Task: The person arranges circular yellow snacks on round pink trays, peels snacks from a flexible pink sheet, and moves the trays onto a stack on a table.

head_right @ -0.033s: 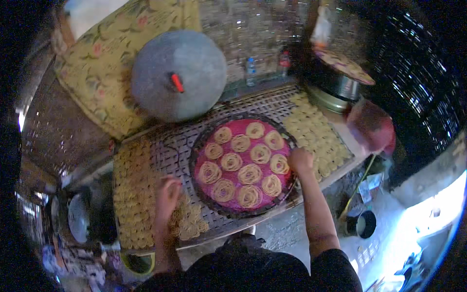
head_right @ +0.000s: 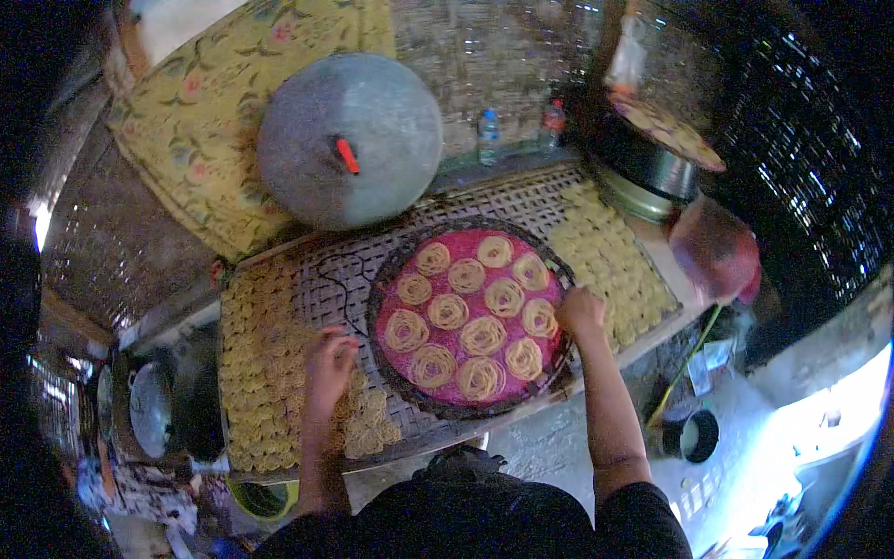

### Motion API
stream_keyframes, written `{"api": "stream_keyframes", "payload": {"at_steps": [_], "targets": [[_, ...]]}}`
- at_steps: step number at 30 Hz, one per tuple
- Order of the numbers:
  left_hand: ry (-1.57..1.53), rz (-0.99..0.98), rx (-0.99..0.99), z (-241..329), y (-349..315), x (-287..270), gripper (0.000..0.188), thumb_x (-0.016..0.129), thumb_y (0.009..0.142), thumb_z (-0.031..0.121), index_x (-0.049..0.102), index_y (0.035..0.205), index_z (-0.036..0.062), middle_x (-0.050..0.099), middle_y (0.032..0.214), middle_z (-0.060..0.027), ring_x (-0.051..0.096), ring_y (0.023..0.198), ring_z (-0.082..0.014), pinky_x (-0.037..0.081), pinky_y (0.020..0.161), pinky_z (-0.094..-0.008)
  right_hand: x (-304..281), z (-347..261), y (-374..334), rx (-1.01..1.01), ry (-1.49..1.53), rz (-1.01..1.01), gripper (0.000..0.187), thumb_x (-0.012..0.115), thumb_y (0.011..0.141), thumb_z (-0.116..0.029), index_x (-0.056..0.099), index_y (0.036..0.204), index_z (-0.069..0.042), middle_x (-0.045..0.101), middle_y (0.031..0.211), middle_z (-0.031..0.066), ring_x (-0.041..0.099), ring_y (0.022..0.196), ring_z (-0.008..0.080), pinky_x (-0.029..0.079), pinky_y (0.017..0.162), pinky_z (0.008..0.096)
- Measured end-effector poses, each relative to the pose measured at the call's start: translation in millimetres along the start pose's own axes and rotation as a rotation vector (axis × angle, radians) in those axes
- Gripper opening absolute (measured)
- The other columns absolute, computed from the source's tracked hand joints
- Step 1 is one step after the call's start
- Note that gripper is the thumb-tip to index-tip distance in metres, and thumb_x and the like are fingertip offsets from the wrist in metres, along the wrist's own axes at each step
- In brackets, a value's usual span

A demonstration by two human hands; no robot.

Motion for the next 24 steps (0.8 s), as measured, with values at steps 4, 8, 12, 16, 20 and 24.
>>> {"api": "stream_keyframes", "payload": {"at_steps": [4,8,12,16,20,24], "targets": [[0.062,0.019,0.026,-9,39,43,0.010,0.069,0.075,0.015,0.068,0.084,0.0116,0.059,0.106,-0.0084,0.053,0.099,-0.0301,0.041,0.087,-0.0425,29,16,16,-0.041,0.187,0.088,0.039,0.062,0.077,-0.037,0.066,0.087,0.000,0.065,0.088,0.0238,0.064,0.085,0.0376,0.051,0.072,0.0445],[0.296,0.002,0.001,-8,66,60,0.012,0.069,0.073,0.017,0.068,0.084,0.0116,0.058,0.110,-0.0070,0.052,0.101,-0.0299,0.040,0.090,-0.0450,22,11,6,-0.017,0.523,0.081,0.033,0.065,0.078,-0.030,0.062,0.089,0.001,0.064,0.089,0.0240,0.062,0.087,0.0389,0.049,0.074,0.0442],[0.414,-0.082,-0.077,5,84,73,0.017,0.070,0.072,0.020,0.068,0.085,0.0088,0.055,0.116,-0.0056,0.049,0.106,-0.0297,0.039,0.090,-0.0469,39,33,14,-0.097,0.560,0.049,0.025,0.065,0.079,-0.023,0.061,0.085,0.001,0.064,0.075,0.0170,0.061,0.071,0.0288,0.048,0.066,0.0396],[0.438,0.004,-0.039,3,91,76,0.020,0.072,0.071,0.021,0.069,0.085,0.0076,0.053,0.118,-0.0048,0.046,0.110,-0.0288,0.037,0.091,-0.0481,21,16,2,-0.124,0.735,0.017,0.023,0.063,0.081,-0.020,0.063,0.087,0.001,0.065,0.071,0.0140,0.061,0.063,0.0221,0.048,0.062,0.0370],[0.485,-0.070,-0.015,-6,107,86,0.024,0.072,0.070,0.020,0.069,0.091,0.0100,0.054,0.114,-0.0037,0.046,0.109,-0.0294,0.034,0.092,-0.0479,6,11,-4,-0.118,0.618,-0.025,0.026,0.063,0.081,-0.024,0.065,0.091,0.000,0.066,0.076,0.0167,0.064,0.068,0.0252,0.049,0.065,0.0387],[0.453,-0.108,0.022,3,116,85,0.022,0.069,0.074,0.018,0.065,0.095,0.0153,0.059,0.106,-0.0027,0.050,0.105,-0.0289,0.037,0.088,-0.0467,-29,-9,-22,-0.075,0.576,-0.007,0.023,0.059,0.080,-0.023,0.066,0.089,-0.003,0.065,0.079,0.0204,0.065,0.073,0.0331,0.051,0.067,0.0416]]}}
Point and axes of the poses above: each hand's wrist, its own y-axis towards the middle knuckle, its own x-axis out of the palm, z = x × y, the point moved 1 cm from there along y, towards the middle knuckle
